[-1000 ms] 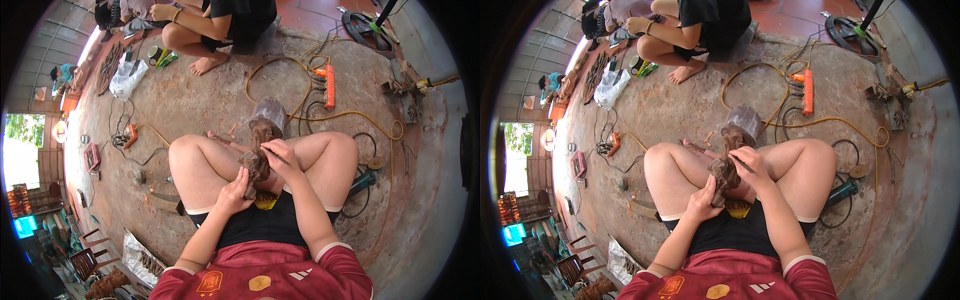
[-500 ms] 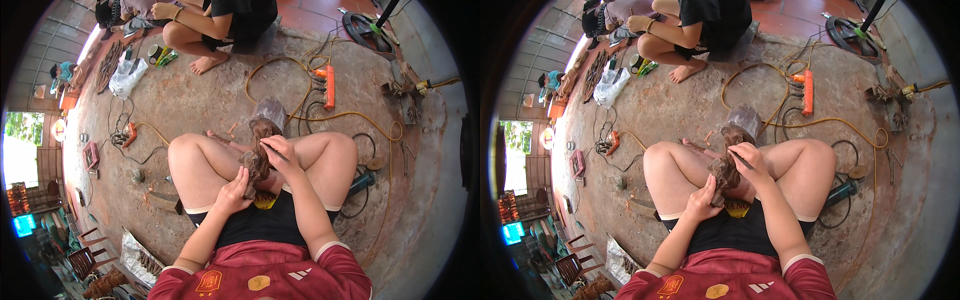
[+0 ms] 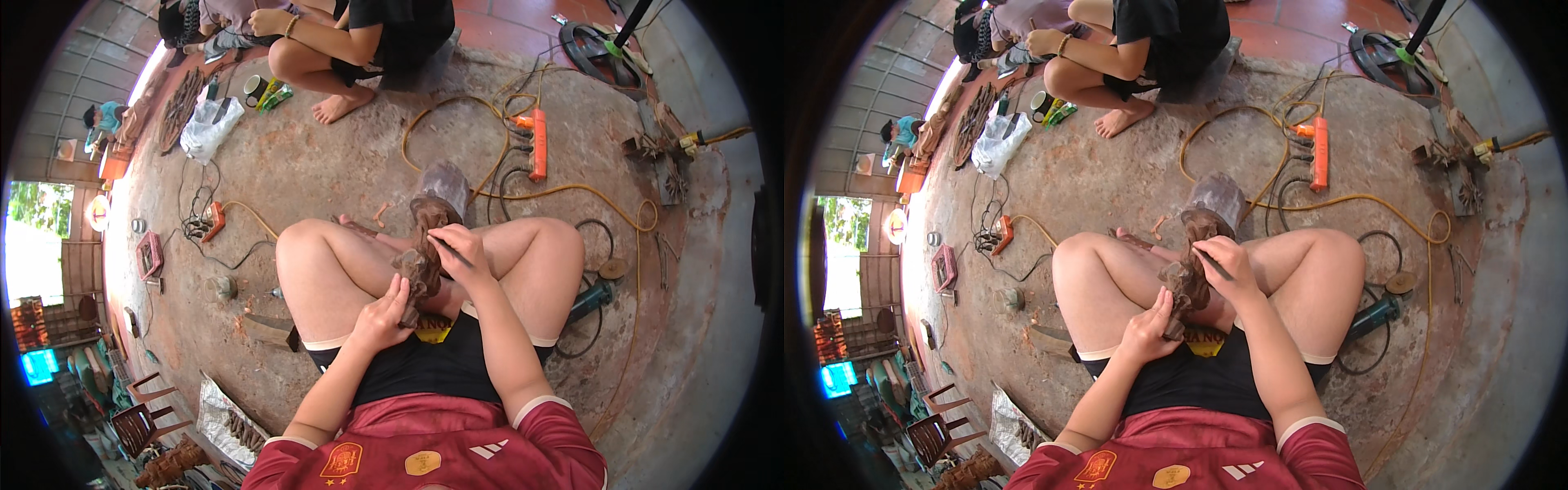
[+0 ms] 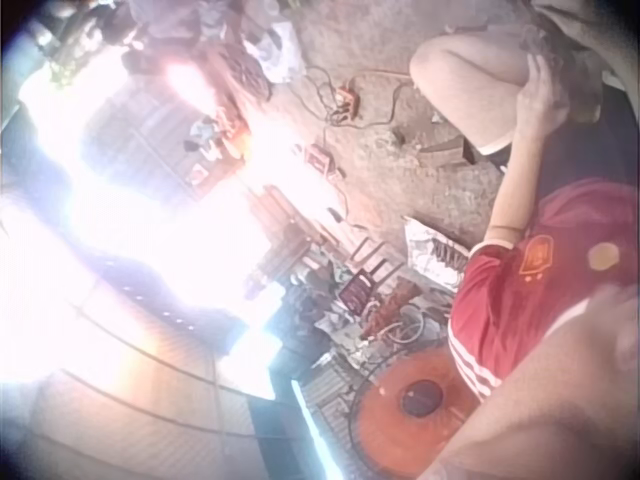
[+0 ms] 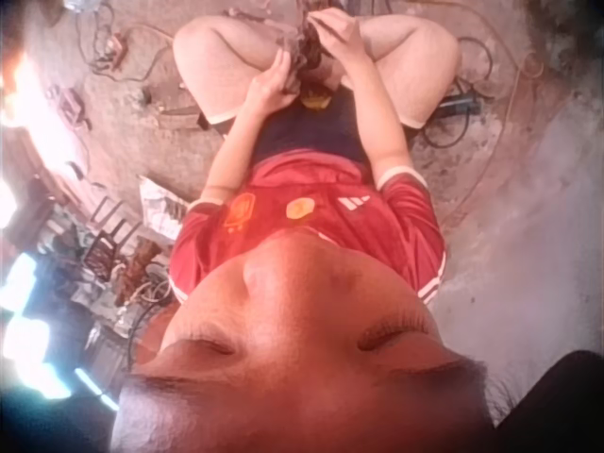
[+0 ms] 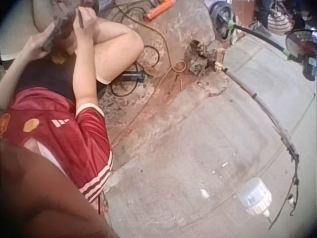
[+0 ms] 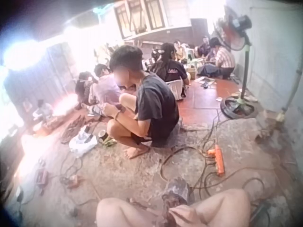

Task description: The person sits cross-legged on the floor and carves a piece of wood using a small knife. They hold the wood in their left hand and carefully shape it with the knife in their right hand, occasionally rotating the piece to work on different sides.

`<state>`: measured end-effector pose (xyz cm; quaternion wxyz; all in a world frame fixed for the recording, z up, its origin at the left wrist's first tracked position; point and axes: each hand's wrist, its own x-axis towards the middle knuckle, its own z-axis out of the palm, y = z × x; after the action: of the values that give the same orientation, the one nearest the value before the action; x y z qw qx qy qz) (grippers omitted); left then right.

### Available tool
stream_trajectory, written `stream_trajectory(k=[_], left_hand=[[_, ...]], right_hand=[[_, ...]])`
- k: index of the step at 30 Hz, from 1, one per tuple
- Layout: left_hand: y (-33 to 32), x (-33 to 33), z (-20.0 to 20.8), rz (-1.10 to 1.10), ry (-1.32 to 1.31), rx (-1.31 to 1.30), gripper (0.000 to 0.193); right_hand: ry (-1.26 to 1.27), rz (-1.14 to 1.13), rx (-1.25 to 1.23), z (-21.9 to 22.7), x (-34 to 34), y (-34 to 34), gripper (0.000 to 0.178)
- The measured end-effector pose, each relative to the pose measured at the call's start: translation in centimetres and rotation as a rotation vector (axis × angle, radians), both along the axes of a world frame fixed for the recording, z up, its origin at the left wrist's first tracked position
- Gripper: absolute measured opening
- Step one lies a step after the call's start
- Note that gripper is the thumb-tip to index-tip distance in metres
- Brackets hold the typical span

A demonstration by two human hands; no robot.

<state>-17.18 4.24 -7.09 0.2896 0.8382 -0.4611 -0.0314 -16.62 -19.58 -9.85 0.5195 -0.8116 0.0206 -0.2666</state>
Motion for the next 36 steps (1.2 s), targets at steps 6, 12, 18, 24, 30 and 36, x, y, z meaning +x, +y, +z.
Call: stream_trajectory(k=[6,12,18,24,30,36], left_hand=[[-0.1,-0.2,0.3,-0.033,-0.038,0.03,0.095],[-0.1,-0.1,0.2,-0.057,-0.046,0.018,0.095],[0.0,-0.1,0.0,-0.026,-0.025,0.027,0.1],[0.1,0.1,-0.1,-0.018,-0.001,0.013,0.101],[0.2,0.0,-0.1,-0.007,0.017,0.027,0.101],[0.0,0.0,0.3,-0.003,0.01,0.022,0.099]], right_hand=[[0.026,-0.049,-0.04,0.2,-0.9,0.3,0.013],[0.028,-0.103,0.003,0.4,-1.3,0.7,0.014],[0.068,-0.077,0.095,-0.1,-2.1,1.1,0.013],[-0.024,-0.096,0.021,0.3,-1.0,0.6,0.012],[-0.004,-0.084,0.035,0.3,-0.6,0.1,0.012],[0.018,-0.042,0.033,0.2,-0.4,-0.1,0.013]])
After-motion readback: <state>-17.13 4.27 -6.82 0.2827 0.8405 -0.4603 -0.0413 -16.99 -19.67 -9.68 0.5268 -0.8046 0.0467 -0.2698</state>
